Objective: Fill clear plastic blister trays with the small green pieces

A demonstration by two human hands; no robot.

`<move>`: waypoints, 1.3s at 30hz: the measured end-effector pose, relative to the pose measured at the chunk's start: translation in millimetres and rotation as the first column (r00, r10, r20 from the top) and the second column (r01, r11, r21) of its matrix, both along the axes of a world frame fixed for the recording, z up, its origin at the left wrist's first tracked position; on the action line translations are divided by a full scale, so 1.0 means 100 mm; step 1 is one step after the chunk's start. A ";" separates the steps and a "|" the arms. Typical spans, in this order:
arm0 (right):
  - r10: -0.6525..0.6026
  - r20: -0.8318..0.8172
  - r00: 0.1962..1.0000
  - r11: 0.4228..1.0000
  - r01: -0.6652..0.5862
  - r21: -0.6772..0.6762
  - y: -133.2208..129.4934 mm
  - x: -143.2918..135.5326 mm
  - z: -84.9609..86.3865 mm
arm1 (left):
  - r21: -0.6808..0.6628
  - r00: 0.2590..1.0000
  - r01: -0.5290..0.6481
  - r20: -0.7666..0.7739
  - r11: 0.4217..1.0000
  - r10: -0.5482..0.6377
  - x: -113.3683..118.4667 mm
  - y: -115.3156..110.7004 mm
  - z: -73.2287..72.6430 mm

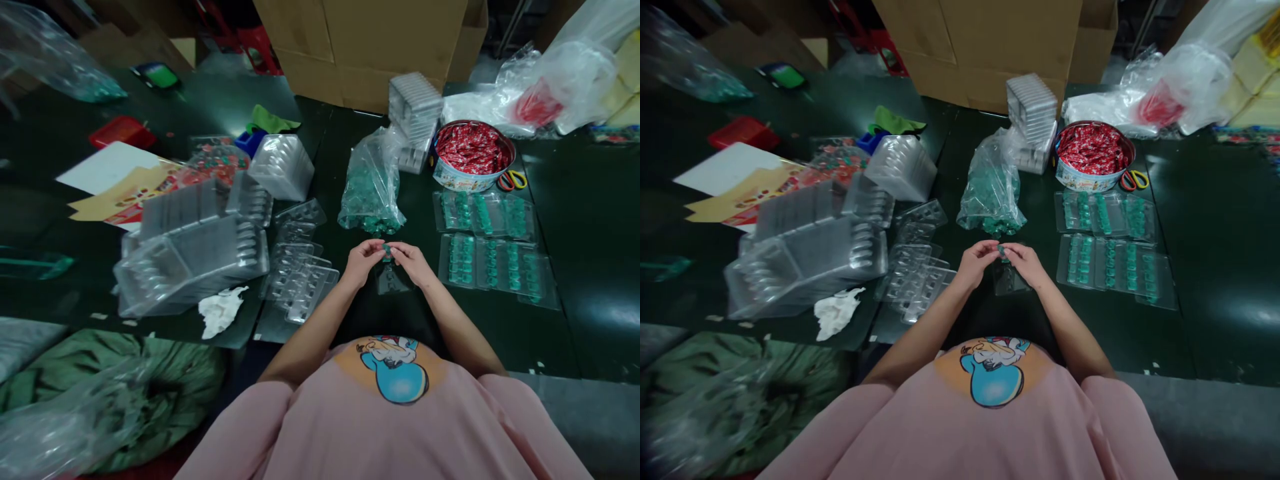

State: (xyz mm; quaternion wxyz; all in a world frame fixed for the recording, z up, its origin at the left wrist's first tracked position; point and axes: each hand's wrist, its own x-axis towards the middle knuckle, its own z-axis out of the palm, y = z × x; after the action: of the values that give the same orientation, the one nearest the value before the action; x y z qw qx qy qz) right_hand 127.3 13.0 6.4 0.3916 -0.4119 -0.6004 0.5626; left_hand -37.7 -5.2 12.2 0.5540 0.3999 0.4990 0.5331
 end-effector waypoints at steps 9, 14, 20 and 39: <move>-0.026 -0.033 0.999 0.999 0.025 -0.030 -0.09 0.00 0.00 | -0.131 0.998 -0.011 0.053 0.991 0.018 0.05 -0.06 0.02; -0.021 -0.051 0.998 0.999 0.018 -0.043 -0.14 -0.04 0.04 | -0.236 0.991 -0.003 0.128 0.972 0.034 0.07 -0.11 0.12; -0.072 0.001 0.997 0.997 0.072 0.006 -0.15 -0.09 0.00 | -0.259 0.982 0.032 0.186 0.965 0.017 -0.01 -0.22 0.10; -0.213 -0.032 0.977 0.977 0.213 0.015 -0.23 -0.16 -0.05 | -0.124 0.994 -0.094 -0.059 0.988 0.087 0.06 -0.22 -0.09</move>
State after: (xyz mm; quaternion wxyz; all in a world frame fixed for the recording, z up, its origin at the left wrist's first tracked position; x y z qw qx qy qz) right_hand 111.3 -9.8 1.5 0.4623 -0.4619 -0.5519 0.5180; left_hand -32.2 -27.5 3.7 0.5399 0.3552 0.5640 0.5141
